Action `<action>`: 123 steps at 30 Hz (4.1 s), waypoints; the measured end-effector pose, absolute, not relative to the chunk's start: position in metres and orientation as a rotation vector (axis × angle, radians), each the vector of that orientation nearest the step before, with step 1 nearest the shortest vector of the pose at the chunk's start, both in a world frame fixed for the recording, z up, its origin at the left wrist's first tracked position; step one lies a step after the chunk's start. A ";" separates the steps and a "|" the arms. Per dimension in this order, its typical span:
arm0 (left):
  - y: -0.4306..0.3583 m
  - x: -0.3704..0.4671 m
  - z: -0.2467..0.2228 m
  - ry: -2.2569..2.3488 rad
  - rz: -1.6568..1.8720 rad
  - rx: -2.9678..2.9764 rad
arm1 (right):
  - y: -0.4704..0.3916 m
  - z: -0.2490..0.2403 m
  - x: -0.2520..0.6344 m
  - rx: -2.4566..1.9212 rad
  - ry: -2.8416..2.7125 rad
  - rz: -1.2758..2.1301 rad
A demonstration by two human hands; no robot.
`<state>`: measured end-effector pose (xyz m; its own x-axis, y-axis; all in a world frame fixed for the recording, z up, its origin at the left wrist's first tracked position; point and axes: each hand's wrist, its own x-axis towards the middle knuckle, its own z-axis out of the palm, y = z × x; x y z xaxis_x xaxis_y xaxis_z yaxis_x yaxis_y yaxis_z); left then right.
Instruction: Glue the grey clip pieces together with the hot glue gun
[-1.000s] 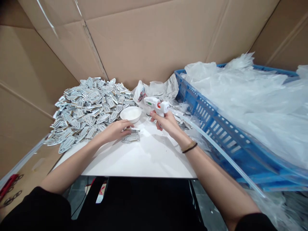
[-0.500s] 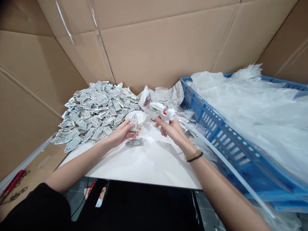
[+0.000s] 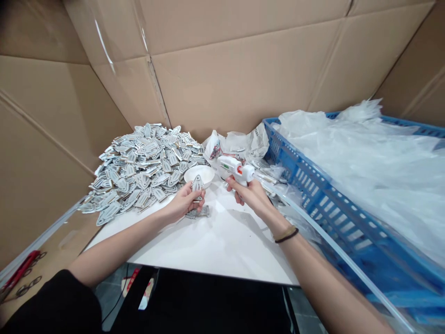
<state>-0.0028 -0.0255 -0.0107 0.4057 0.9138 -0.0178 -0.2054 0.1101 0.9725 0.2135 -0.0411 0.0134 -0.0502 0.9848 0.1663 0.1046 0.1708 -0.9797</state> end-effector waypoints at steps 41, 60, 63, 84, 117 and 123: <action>-0.024 -0.002 -0.008 0.878 1.129 0.992 | -0.055 0.013 0.202 -1.416 -1.927 0.939; -0.027 0.000 0.002 0.848 1.128 0.914 | -0.052 0.007 0.205 -1.278 -1.857 0.943; -0.027 -0.001 0.002 0.880 1.126 0.899 | -0.050 0.007 0.206 -1.283 -1.861 0.932; -0.031 0.002 0.008 0.990 1.166 0.971 | -0.052 0.009 0.203 -1.353 -1.952 0.823; -0.033 0.003 0.011 0.999 1.184 0.909 | -0.052 0.006 0.201 -1.449 -1.927 0.739; -0.033 0.003 0.010 0.998 1.180 0.925 | -0.052 0.006 0.202 -1.403 -1.968 0.695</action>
